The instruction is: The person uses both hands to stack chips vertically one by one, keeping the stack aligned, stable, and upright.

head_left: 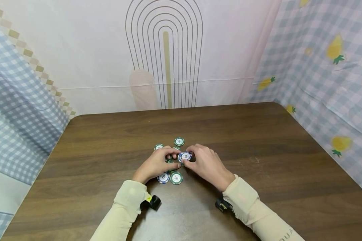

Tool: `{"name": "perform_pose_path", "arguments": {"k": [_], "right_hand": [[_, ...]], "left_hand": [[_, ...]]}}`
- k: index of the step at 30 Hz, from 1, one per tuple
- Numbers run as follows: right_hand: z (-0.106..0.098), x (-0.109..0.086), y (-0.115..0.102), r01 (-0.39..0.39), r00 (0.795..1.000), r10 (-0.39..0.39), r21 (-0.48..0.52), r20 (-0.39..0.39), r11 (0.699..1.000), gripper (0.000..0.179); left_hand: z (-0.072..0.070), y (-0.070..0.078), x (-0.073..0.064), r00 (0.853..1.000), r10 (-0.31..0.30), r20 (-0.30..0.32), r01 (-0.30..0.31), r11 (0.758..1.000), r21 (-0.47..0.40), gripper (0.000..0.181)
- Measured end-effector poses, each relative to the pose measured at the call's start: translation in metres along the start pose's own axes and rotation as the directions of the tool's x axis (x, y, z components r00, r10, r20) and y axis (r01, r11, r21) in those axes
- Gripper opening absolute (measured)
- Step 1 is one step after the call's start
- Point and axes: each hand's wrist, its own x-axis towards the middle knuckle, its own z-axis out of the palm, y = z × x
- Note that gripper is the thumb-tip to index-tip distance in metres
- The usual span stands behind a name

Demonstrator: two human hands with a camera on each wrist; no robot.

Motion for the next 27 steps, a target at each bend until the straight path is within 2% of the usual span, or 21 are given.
{"name": "perform_pose_path", "arguments": {"k": [7, 15, 20, 27], "right_hand": [[0.001, 0.002, 0.003, 0.002, 0.999, -0.003, 0.021, 0.049, 1.000, 0.030], [0.003, 0.002, 0.009, -0.074, 0.991, 0.053, 0.173, 0.121, 0.982, 0.040], [0.007, 0.003, 0.014, -0.093, 0.991, 0.064, 0.262, 0.115, 0.961, 0.038], [0.008, 0.003, 0.014, -0.102, 0.992, 0.076, 0.295, 0.097, 0.950, 0.038]], "left_hand": [[0.000, 0.000, 0.000, 1.000, 0.008, 0.001, -0.008, 1.000, 0.018, 0.035], [0.000, 0.001, 0.000, 1.000, 0.026, -0.007, -0.026, 1.000, 0.003, 0.032], [0.000, 0.001, 0.000, 1.000, 0.026, -0.007, -0.026, 1.000, 0.000, 0.032], [0.000, 0.001, 0.000, 1.000, 0.018, -0.007, -0.018, 1.000, -0.001, 0.032]]}}
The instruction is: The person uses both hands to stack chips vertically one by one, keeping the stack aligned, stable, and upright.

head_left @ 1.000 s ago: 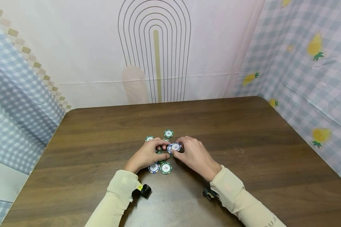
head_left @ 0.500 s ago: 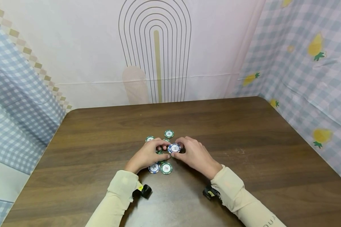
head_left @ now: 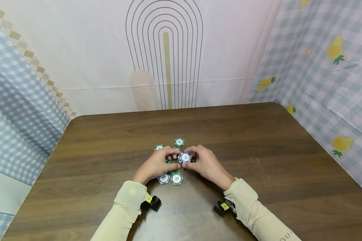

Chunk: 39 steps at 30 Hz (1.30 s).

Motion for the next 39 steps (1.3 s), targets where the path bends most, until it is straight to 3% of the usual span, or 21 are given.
{"name": "perform_pose_path", "arguments": {"k": [15, 33, 39], "right_hand": [[0.0012, 0.0027, -0.0005, 0.027, 0.999, -0.027, -0.004, 0.023, 1.000, 0.039], [0.0064, 0.0051, 0.0041, -0.054, 0.996, 0.051, 0.034, 0.067, 0.998, 0.045], [0.0022, 0.0015, 0.0049, -0.058, 0.998, 0.053, 0.102, 0.045, 0.993, 0.038]], "left_hand": [[0.0001, 0.0007, -0.0001, 0.999, -0.032, 0.013, 0.032, 0.999, -0.008, 0.033], [-0.0015, 0.0002, -0.0019, 1.000, -0.017, 0.014, 0.017, 1.000, -0.005, 0.033], [-0.0005, 0.0013, -0.0011, 0.999, -0.030, 0.019, 0.030, 0.999, -0.010, 0.033]]}}
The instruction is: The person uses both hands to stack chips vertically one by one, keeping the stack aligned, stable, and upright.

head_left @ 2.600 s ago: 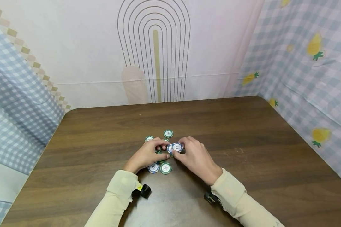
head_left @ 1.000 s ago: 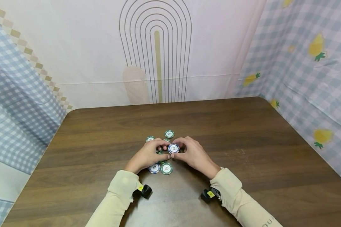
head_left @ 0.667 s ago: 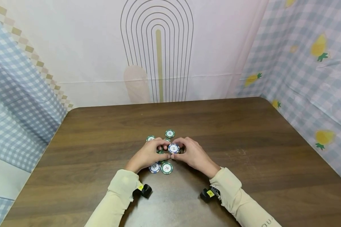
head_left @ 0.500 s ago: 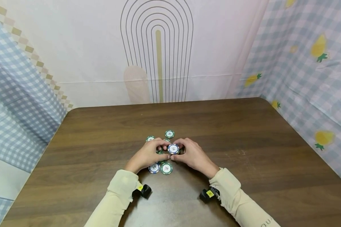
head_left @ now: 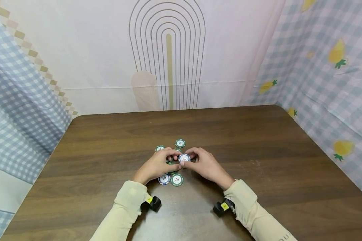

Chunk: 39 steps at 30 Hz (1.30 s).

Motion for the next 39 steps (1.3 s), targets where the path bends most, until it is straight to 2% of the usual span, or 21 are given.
{"name": "perform_pose_path", "arguments": {"k": [6, 14, 18, 25, 33, 39], "right_hand": [[-0.007, 0.004, 0.001, -0.026, 0.999, 0.029, 0.073, -0.036, 0.997, 0.031], [-0.022, 0.026, 0.005, -0.043, 0.999, 0.041, 0.111, 0.020, 0.993, 0.032], [-0.026, 0.042, 0.008, -0.018, 0.998, 0.011, 0.118, 0.058, 0.993, 0.032], [-0.030, 0.065, 0.007, 0.034, 0.992, -0.042, 0.073, 0.119, 0.997, 0.037], [-0.031, 0.082, 0.002, 0.037, 0.979, -0.033, -0.019, 0.203, 0.999, 0.039], [-0.026, 0.094, -0.002, 0.071, 0.960, -0.043, -0.089, 0.278, 0.994, 0.043]], "left_hand": [[0.000, -0.001, 0.001, 1.000, -0.001, 0.004, 0.001, 1.000, -0.007, 0.035], [-0.002, 0.002, 0.000, 1.000, 0.003, -0.003, -0.003, 1.000, -0.011, 0.034], [-0.002, 0.001, -0.001, 1.000, 0.003, -0.003, -0.003, 1.000, -0.006, 0.034], [0.000, -0.001, 0.002, 1.000, -0.006, 0.008, 0.006, 1.000, -0.017, 0.032], [0.002, -0.002, 0.003, 1.000, 0.006, 0.008, -0.006, 1.000, 0.002, 0.033], [0.000, -0.004, 0.002, 1.000, -0.016, 0.001, 0.016, 1.000, 0.022, 0.034]]}}
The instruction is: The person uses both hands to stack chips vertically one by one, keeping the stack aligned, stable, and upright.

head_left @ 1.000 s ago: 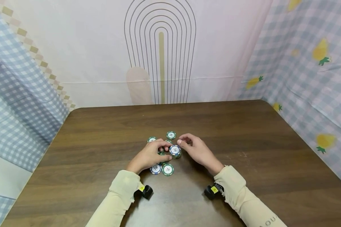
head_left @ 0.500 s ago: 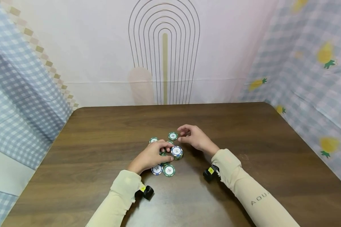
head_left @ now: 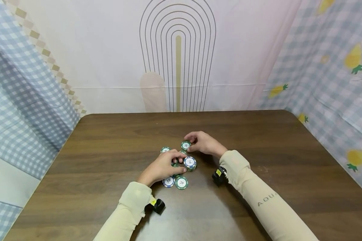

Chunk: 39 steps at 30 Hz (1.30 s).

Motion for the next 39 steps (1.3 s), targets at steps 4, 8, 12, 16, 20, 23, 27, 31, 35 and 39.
{"name": "perform_pose_path", "arguments": {"k": [4, 8, 12, 16, 20, 23, 27, 31, 35, 39], "right_hand": [[0.002, 0.004, 0.000, 0.011, 1.000, -0.010, -0.055, 0.020, 0.998, 0.043], [0.004, 0.005, 0.002, 0.030, 1.000, -0.029, -0.086, 0.007, 0.996, 0.039], [0.007, 0.004, 0.003, 0.053, 0.999, -0.054, -0.119, -0.004, 0.991, 0.036], [0.009, 0.004, 0.004, 0.079, 0.996, -0.084, -0.184, -0.017, 0.980, 0.034], [0.010, 0.005, 0.007, 0.090, 0.993, -0.106, -0.241, -0.058, 0.966, 0.037], [0.010, 0.006, 0.009, 0.086, 0.990, -0.109, -0.247, -0.084, 0.965, 0.039], [0.008, 0.006, 0.011, 0.084, 0.989, -0.110, -0.237, -0.101, 0.968, 0.040], [0.007, 0.003, 0.011, 0.090, 0.987, -0.117, -0.224, -0.111, 0.971, 0.041], [0.005, -0.003, 0.011, 0.106, 0.986, -0.131, -0.219, -0.107, 0.970, 0.042], [0.005, -0.009, 0.013, 0.110, 0.984, -0.137, -0.224, -0.111, 0.968, 0.044]], "left_hand": [[0.000, 0.001, -0.001, 1.000, 0.010, -0.004, -0.010, 1.000, 0.003, 0.033], [0.000, 0.001, 0.000, 1.000, 0.024, -0.009, -0.024, 1.000, -0.001, 0.033], [0.000, 0.000, -0.001, 1.000, 0.017, -0.005, -0.017, 1.000, -0.005, 0.033], [0.000, 0.000, -0.001, 1.000, 0.018, -0.003, -0.018, 1.000, -0.001, 0.033], [0.000, 0.002, -0.002, 1.000, 0.026, -0.006, -0.026, 1.000, -0.001, 0.032], [0.000, 0.003, -0.002, 1.000, 0.029, -0.010, -0.029, 1.000, 0.002, 0.032], [0.000, 0.004, -0.002, 0.999, 0.030, -0.014, -0.030, 1.000, 0.008, 0.032], [0.001, 0.004, -0.001, 0.999, 0.032, -0.012, -0.032, 0.999, 0.012, 0.032], [0.001, 0.004, -0.001, 0.999, 0.031, -0.010, -0.030, 0.999, 0.008, 0.032], [0.000, 0.004, -0.001, 1.000, 0.024, -0.007, -0.024, 1.000, -0.003, 0.032]]}}
